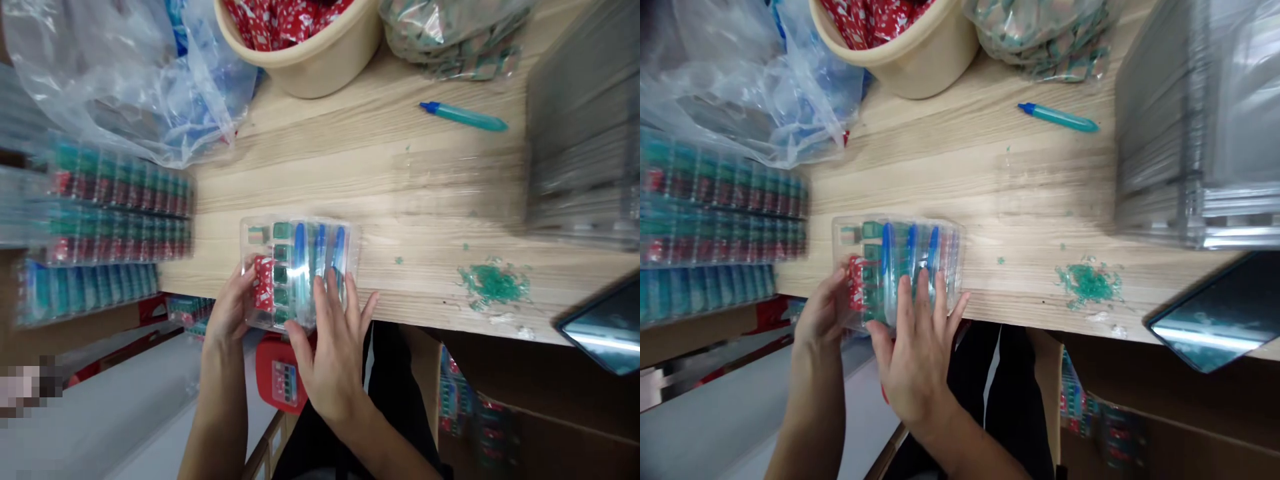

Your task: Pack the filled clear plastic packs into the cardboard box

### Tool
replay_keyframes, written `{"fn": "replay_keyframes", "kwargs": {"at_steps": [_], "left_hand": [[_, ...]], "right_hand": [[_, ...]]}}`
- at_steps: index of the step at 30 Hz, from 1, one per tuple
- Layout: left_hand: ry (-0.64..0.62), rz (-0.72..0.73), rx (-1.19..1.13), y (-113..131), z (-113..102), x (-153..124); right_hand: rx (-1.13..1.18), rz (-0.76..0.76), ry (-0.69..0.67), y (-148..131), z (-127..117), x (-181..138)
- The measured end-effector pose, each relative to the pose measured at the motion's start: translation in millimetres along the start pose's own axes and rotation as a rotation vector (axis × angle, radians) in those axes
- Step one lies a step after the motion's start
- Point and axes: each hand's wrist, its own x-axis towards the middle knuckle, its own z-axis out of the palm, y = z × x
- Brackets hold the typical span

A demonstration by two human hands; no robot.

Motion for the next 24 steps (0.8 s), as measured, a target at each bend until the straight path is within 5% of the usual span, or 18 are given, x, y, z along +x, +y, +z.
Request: {"fn": "replay_keyframes", "kwargs": {"at_steps": [7, 12, 24], "left_hand": [[0.012, 0.079, 0.088, 1, -12, 2], [0.052, 0.024, 0.070, 1, -14, 8], [-0.045, 0.016, -0.006, -1, -8, 9]], "right_hand": [[0.090, -0.001, -0.004, -1, 2, -1], [0.143, 0.141, 0.109, 9, 4, -7], [0.098, 0.096, -0.015, 4, 2, -4]]}}
